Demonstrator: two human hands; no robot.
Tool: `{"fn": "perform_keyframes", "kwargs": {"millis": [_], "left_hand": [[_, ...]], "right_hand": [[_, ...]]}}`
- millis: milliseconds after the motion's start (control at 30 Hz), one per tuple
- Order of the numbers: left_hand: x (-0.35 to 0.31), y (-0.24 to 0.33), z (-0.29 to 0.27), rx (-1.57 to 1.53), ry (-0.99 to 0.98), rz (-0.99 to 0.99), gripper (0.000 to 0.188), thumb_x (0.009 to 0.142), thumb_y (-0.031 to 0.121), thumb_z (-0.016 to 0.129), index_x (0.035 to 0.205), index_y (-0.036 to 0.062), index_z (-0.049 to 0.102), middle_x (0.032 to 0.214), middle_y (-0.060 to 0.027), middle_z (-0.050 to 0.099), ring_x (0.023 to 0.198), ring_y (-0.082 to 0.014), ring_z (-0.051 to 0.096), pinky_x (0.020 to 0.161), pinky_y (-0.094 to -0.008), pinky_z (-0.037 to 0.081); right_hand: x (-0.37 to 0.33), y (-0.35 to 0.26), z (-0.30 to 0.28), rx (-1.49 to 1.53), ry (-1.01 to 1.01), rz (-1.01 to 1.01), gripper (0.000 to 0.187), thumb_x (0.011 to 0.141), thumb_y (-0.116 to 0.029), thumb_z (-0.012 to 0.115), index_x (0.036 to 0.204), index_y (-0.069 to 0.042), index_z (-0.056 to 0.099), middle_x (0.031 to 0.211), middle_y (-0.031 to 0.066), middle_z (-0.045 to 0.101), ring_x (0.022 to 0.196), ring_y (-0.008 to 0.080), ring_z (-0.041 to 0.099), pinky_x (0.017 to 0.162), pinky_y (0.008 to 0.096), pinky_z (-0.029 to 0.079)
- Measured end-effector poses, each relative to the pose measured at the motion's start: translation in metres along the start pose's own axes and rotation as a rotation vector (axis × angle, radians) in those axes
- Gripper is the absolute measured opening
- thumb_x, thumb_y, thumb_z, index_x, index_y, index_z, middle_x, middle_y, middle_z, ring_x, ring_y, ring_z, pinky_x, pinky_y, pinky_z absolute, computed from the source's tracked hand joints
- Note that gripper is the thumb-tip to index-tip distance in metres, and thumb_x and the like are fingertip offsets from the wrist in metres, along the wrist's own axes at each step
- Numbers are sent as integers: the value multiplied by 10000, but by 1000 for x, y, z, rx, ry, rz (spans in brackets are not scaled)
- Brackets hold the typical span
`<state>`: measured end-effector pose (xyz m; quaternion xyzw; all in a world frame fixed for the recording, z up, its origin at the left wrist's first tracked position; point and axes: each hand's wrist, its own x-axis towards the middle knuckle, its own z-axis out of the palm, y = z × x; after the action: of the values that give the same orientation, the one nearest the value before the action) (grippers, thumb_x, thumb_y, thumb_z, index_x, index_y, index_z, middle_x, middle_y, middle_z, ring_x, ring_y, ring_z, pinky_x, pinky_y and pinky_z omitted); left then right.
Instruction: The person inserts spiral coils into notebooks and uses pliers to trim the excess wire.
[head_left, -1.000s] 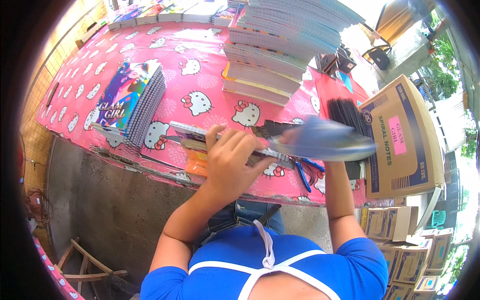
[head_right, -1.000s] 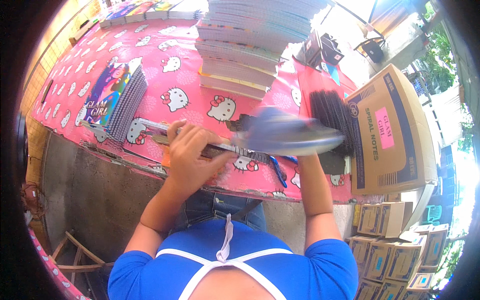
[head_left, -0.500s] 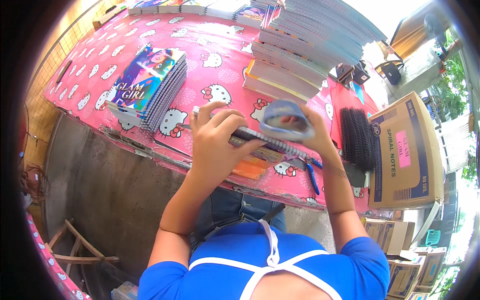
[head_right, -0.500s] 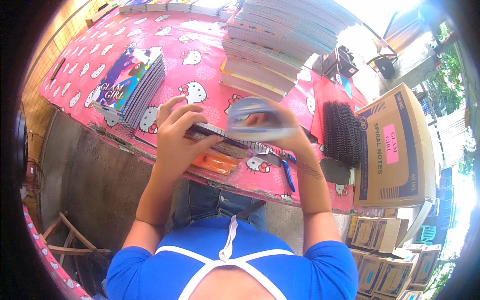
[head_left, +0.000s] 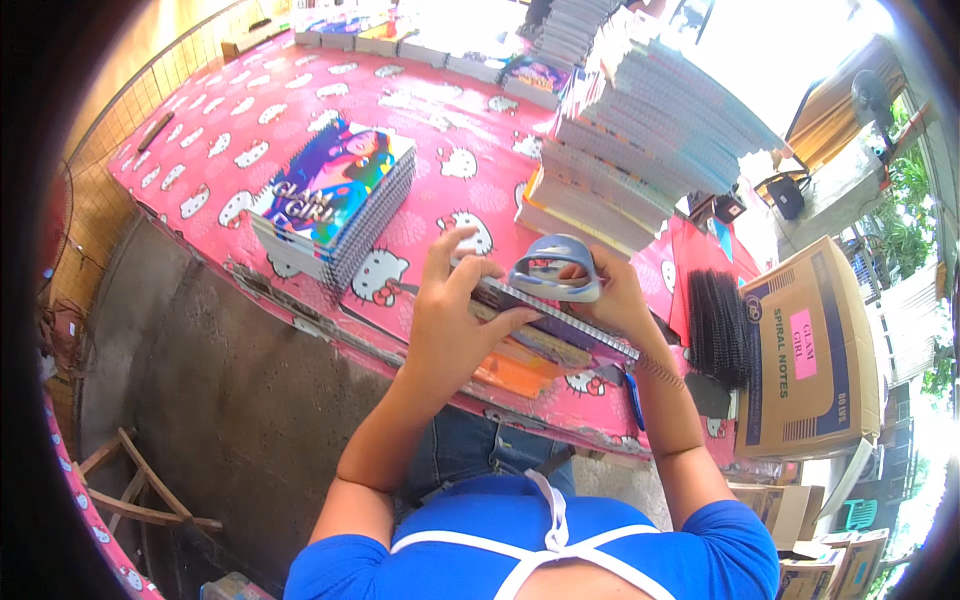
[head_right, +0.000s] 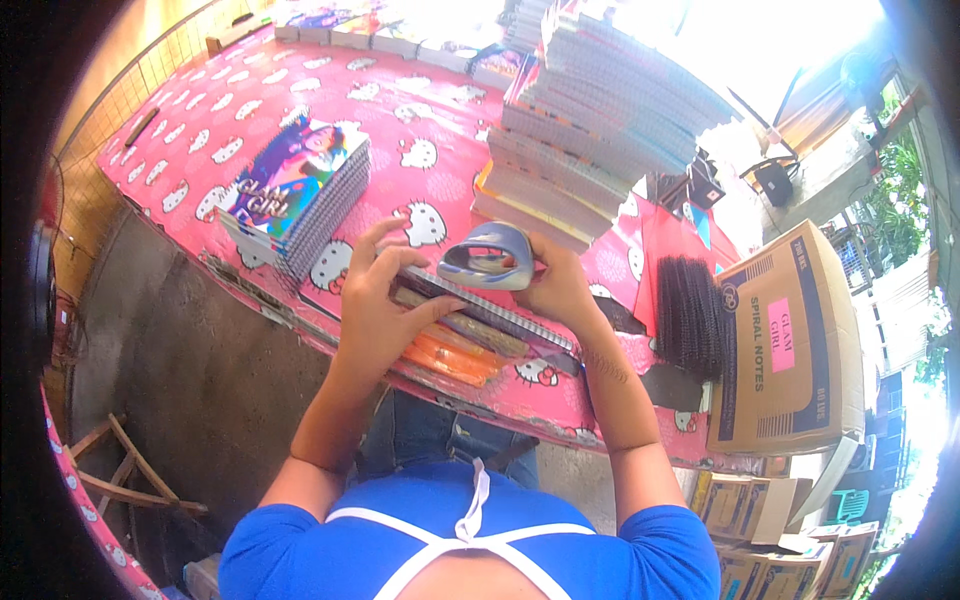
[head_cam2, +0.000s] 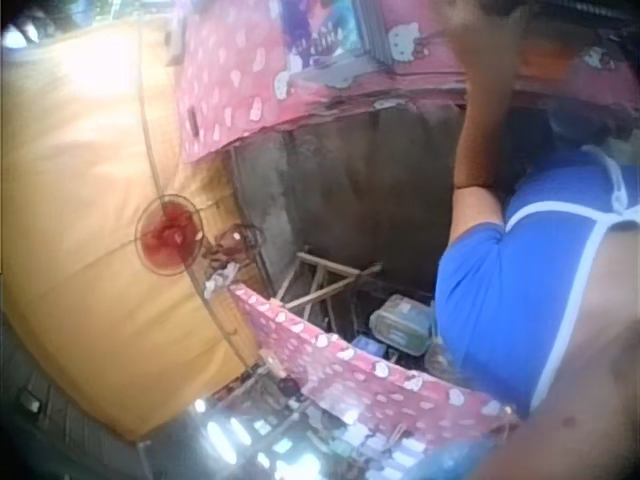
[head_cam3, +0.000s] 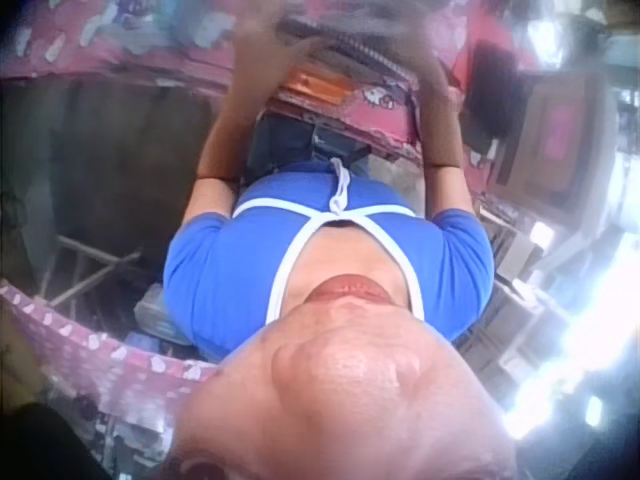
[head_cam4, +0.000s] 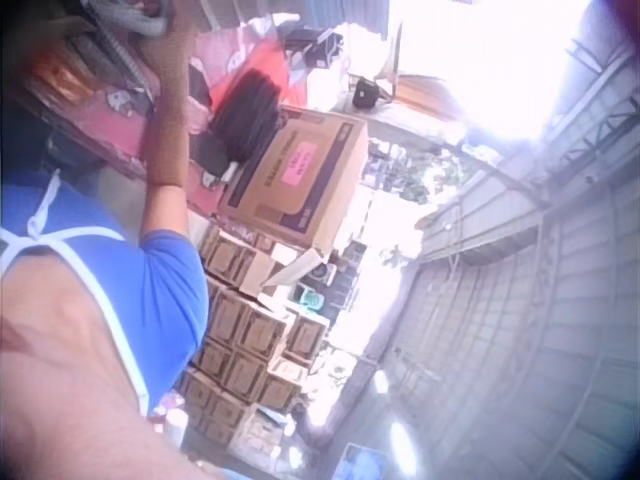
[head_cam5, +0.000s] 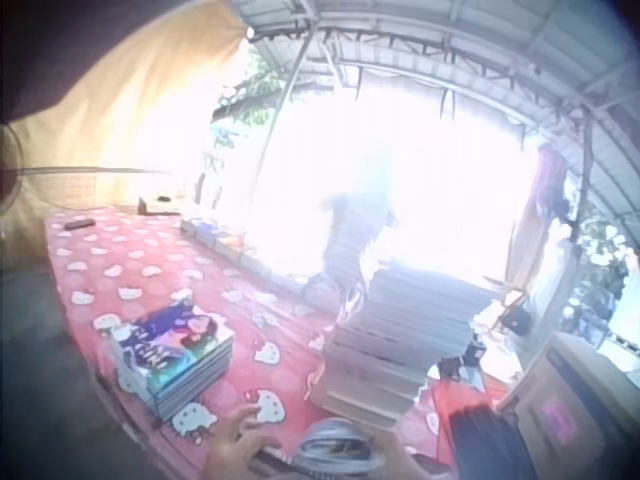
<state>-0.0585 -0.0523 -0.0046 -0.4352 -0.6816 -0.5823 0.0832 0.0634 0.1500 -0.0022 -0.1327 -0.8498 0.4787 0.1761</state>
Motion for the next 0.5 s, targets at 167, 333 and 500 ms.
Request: {"fn": "perform_keyframes", "kwargs": {"millis": [167,333,500], "left_hand": [[-1,-23,-5,-470,31,-187,405,696,-25,770,1062,6,599,1069,-89,602,953,-161,607,798,-285,519],[-9,-43,-17,-844,1,-421,224,812,-35,684,1035,-31,660,897,-42,661,815,-81,602,702,-218,502],[-6,-52,-16,-939,-49,-483,215,850,-1,653,1062,-23,673,875,-41,674,783,-81,601,695,-214,492]], "right_hand": [[3,-9,-7,571,-132,-19,417,608,5,757,998,-33,613,862,55,645,831,123,607,726,310,515],[11,-32,10,261,-69,-25,417,620,-18,766,1005,-24,606,910,68,649,841,160,634,709,313,542],[23,-17,17,-274,8,-136,430,651,-80,792,1028,-19,594,894,55,631,767,165,627,680,299,530]]}}
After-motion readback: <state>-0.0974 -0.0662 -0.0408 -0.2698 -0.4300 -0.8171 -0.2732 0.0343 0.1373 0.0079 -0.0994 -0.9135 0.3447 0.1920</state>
